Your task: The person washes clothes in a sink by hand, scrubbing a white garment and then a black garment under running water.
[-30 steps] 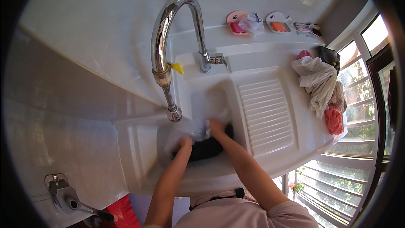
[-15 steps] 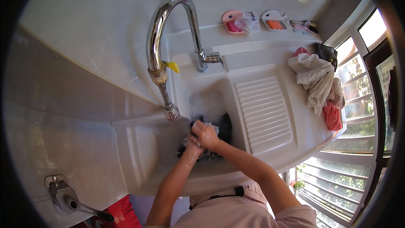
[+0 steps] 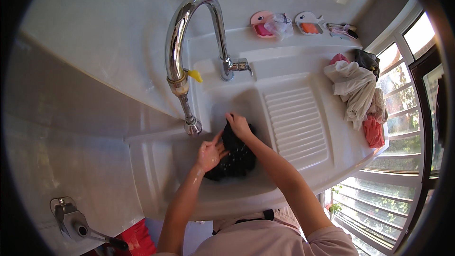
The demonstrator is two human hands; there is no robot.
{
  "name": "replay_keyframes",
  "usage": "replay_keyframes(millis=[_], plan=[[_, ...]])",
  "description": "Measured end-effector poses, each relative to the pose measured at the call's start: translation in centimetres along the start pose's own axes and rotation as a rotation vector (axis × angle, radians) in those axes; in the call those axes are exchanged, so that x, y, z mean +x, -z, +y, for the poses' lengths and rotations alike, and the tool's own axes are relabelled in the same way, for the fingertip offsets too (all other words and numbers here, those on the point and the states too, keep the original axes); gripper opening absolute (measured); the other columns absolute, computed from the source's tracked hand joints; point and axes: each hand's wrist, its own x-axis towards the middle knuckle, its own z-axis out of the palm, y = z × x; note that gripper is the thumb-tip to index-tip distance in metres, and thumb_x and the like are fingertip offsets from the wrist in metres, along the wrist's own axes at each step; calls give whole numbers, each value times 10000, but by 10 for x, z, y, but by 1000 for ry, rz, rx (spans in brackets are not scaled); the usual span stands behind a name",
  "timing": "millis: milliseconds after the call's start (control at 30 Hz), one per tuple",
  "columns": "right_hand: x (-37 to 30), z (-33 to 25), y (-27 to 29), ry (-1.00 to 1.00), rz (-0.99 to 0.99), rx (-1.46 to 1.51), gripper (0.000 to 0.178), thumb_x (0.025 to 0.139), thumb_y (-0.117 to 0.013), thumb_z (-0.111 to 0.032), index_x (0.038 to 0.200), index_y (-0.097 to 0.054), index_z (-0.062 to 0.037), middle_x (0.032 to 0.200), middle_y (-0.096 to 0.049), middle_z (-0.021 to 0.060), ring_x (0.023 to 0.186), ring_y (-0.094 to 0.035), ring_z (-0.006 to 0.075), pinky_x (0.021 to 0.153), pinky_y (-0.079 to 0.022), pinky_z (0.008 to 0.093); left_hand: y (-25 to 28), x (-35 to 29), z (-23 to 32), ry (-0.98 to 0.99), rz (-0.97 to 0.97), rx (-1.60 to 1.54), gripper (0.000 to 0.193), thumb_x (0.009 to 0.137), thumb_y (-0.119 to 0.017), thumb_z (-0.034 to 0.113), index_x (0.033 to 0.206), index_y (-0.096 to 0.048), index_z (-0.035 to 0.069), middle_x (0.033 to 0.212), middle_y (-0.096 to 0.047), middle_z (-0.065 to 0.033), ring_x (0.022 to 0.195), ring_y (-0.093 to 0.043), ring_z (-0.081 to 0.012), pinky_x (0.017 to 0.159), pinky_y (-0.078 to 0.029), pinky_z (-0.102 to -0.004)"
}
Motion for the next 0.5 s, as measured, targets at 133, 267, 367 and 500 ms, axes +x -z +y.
replay_keyframes(millis=[133, 267, 367, 500], plan=[[25, 49, -15, -569, -57, 727, 447, 878, -503, -420, 1156, -568, -76, 1187, -552, 144, 1110, -495, 269, 912, -380, 322, 71, 24, -13, -212, 324, 477, 518, 807, -409, 166, 1318, -413, 82, 1263, -496, -90, 1161, -482, -274, 1024, -336, -439], [-9, 64, -15, -696, -210, 526, 654, 821, -516, -496, 1253, -481, -6, 1266, -493, 173, 1180, -449, 259, 979, -341, 341, 73, -10, -25, 1, 795, 1313, 397, 858, -434, 152, 1217, -472, -14, 1172, -548, -233, 1092, -520, -361, 944, -397, -408], [-36, 103, -32, -491, -256, 174, 647, 855, -468, -521, 1185, -534, 32, 1235, -526, 222, 1155, -492, 319, 958, -379, 390, 64, -40, -18, 479, 345, 1835, 375, 864, -489, 264, 1116, -545, -9, 1051, -580, -280, 966, -560, -411, 860, -431, -430], [-51, 26, -3, -506, -581, -269, 648, 899, -403, -545, 988, -637, 53, 1087, -595, 262, 1027, -550, 430, 866, -446, 466, 97, -117, -18, 412, 311, 1898, 345, 854, -504, 315, 865, -656, 6, 888, -639, -225, 835, -608, -361, 758, -462, -442]])
